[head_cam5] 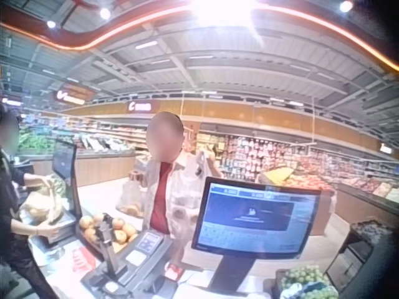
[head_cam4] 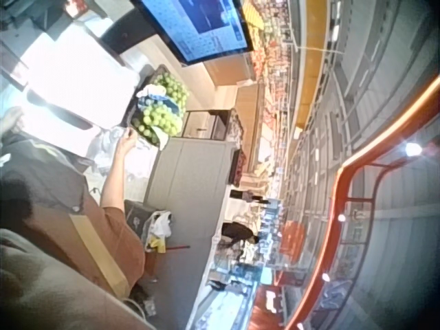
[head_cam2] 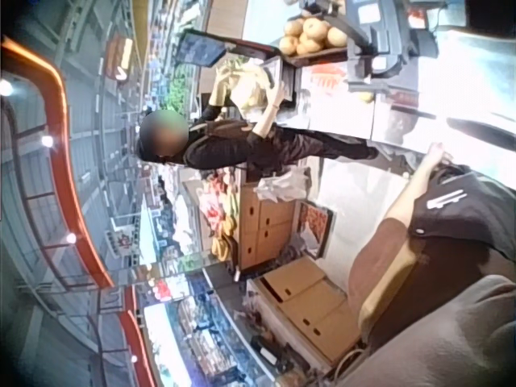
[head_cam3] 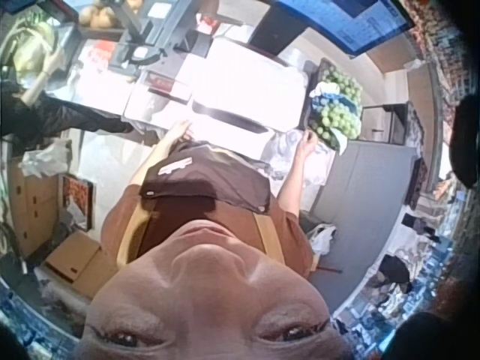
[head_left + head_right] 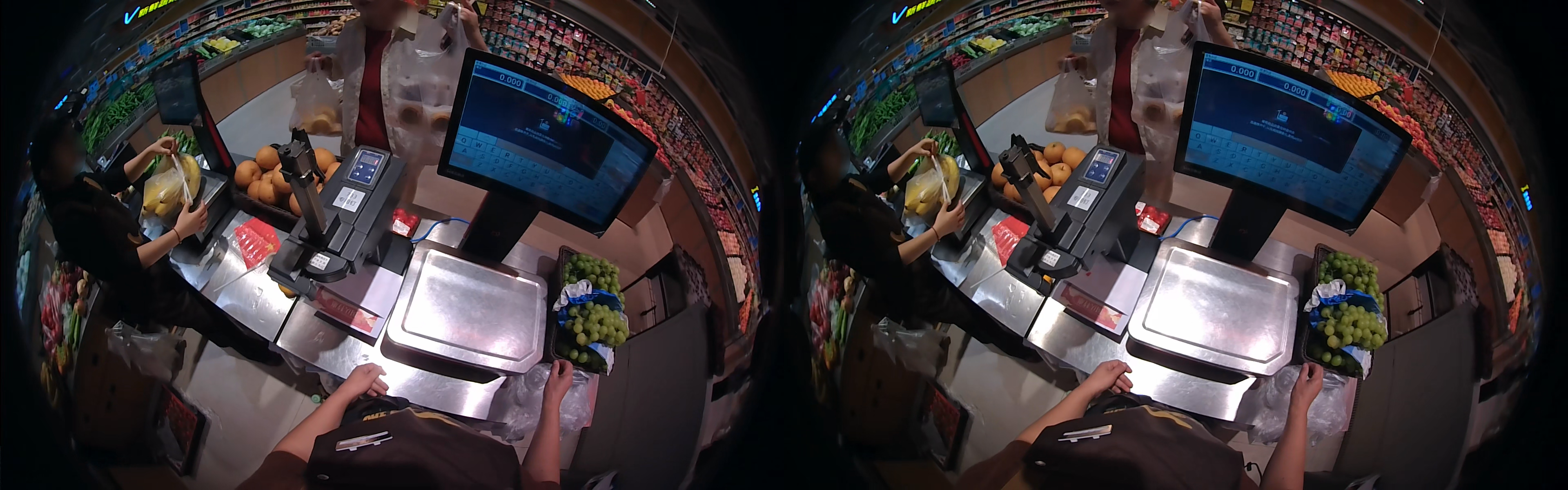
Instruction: The person handles plastic bags and places them on a scale, then moves to a produce display to arrange various fruits and vegetables. They peel and wash longans in a sink, handling them one by one.
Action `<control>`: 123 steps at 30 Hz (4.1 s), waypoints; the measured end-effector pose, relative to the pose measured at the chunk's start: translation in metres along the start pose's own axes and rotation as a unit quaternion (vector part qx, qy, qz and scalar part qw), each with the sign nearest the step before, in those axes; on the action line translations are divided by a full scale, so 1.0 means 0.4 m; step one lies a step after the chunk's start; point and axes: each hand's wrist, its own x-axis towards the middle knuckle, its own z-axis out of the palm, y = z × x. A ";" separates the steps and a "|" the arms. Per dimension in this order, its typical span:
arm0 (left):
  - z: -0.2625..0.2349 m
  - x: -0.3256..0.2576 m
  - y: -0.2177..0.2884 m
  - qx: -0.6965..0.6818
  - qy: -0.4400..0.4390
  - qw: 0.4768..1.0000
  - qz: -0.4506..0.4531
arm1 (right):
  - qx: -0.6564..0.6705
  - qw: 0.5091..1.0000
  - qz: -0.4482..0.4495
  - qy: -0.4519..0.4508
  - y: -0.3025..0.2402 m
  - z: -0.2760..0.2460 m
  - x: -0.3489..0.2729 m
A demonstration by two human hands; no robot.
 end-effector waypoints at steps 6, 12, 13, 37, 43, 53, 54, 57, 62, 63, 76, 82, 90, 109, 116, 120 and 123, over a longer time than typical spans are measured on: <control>-0.002 0.000 -0.004 -0.010 -0.004 1.000 0.004 | -0.004 1.000 -0.001 0.001 0.013 0.021 0.018; -0.001 -0.003 0.002 -0.009 -0.008 1.000 -0.001 | 0.008 1.000 0.000 -0.019 -0.027 0.034 0.027; -0.002 -0.002 -0.002 -0.011 -0.009 1.000 0.004 | 0.022 1.000 -0.002 -0.015 -0.028 0.037 0.029; 0.035 -0.008 0.021 -0.004 0.051 0.999 0.016 | -0.039 0.998 0.027 0.032 0.057 -0.096 0.033; 0.177 -0.020 0.079 0.078 -0.090 0.992 0.042 | -0.142 0.980 -0.054 -0.128 0.056 -0.113 -0.044; 0.657 0.018 0.220 0.225 -0.191 0.941 0.163 | -0.143 0.946 -0.123 -0.263 0.131 -0.073 -0.005; 0.694 0.024 0.214 0.226 -0.173 0.942 0.175 | -0.099 0.957 -0.138 -0.234 0.089 -0.099 0.004; 0.802 0.016 0.237 0.243 -0.154 0.923 0.255 | 0.022 0.964 -0.189 -0.185 -0.041 -0.201 0.027; 0.904 -0.010 0.272 0.060 -0.106 0.973 0.197 | 0.170 0.947 -0.142 -0.231 -0.113 -0.275 0.056; 0.906 -0.028 0.314 0.045 -0.115 0.977 0.172 | 0.166 0.956 -0.107 -0.218 -0.112 -0.293 0.078; 0.702 -0.054 0.448 -0.419 -0.235 0.854 0.200 | 0.497 0.735 0.259 -0.382 -0.090 -0.310 0.128; 0.854 -0.119 0.360 -0.122 -0.110 0.979 0.118 | 0.458 0.693 0.355 -0.429 -0.178 -0.222 0.047; 0.798 -0.101 0.387 0.004 0.038 0.957 0.288 | 0.250 0.895 -0.050 -0.365 -0.288 -0.324 0.045; 0.528 -0.144 0.384 -0.022 0.005 0.991 0.133 | 0.093 0.935 -0.157 -0.306 -0.292 -0.177 0.064; 0.390 -0.132 0.400 0.080 0.026 0.984 0.154 | 0.242 0.896 0.019 -0.372 -0.383 -0.028 0.198; 0.309 -0.135 0.421 -0.073 0.061 0.991 0.094 | 0.575 0.736 0.263 -0.244 -0.353 -0.031 0.315; 0.194 -0.107 0.451 0.021 0.086 0.993 0.084 | 0.571 0.745 0.256 -0.231 -0.309 0.005 0.361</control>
